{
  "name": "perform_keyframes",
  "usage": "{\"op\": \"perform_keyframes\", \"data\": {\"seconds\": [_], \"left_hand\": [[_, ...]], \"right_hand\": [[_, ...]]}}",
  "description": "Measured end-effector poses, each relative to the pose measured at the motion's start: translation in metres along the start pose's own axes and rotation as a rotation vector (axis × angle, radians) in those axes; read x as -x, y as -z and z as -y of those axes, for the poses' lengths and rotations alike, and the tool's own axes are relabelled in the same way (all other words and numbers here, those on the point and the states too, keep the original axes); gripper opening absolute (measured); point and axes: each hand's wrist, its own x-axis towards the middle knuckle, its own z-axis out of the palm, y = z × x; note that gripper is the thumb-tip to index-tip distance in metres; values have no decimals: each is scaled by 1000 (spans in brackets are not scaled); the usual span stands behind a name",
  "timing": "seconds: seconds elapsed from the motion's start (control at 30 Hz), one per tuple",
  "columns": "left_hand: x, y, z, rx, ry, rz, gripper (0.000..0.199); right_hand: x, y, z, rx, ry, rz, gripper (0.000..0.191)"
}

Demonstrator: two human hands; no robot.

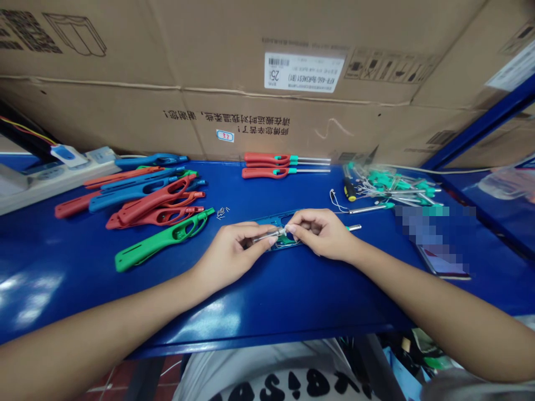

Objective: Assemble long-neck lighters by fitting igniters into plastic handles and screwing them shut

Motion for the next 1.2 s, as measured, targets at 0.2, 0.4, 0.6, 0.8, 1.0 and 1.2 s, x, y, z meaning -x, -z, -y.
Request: {"op": "perform_keyframes", "data": {"seconds": [0.2, 0.4, 0.6, 0.8, 1.0, 1.2], "left_hand": [[-1, 0, 0, -21, -10, -17, 28], [-2, 1, -3, 0, -18, -24, 25], [-1, 2, -5, 8, -8, -22, 25], [-1, -1, 1, 7, -9, -13, 26], [-1, 2, -2, -59, -29, 5, 27], [2, 19, -13, -455, -167, 16, 30]], "right_hand": [[-1, -2, 0, -19, -22, -28, 25], [-2, 2, 1, -185, -123, 46, 35], [-4, 3, 3, -211, -129, 49, 38], [-1, 0, 1, -173, -115, 23, 32], [-2, 0, 2, -199, -107, 20, 33], [-4, 1, -4, -208, -105, 18, 33]]}}
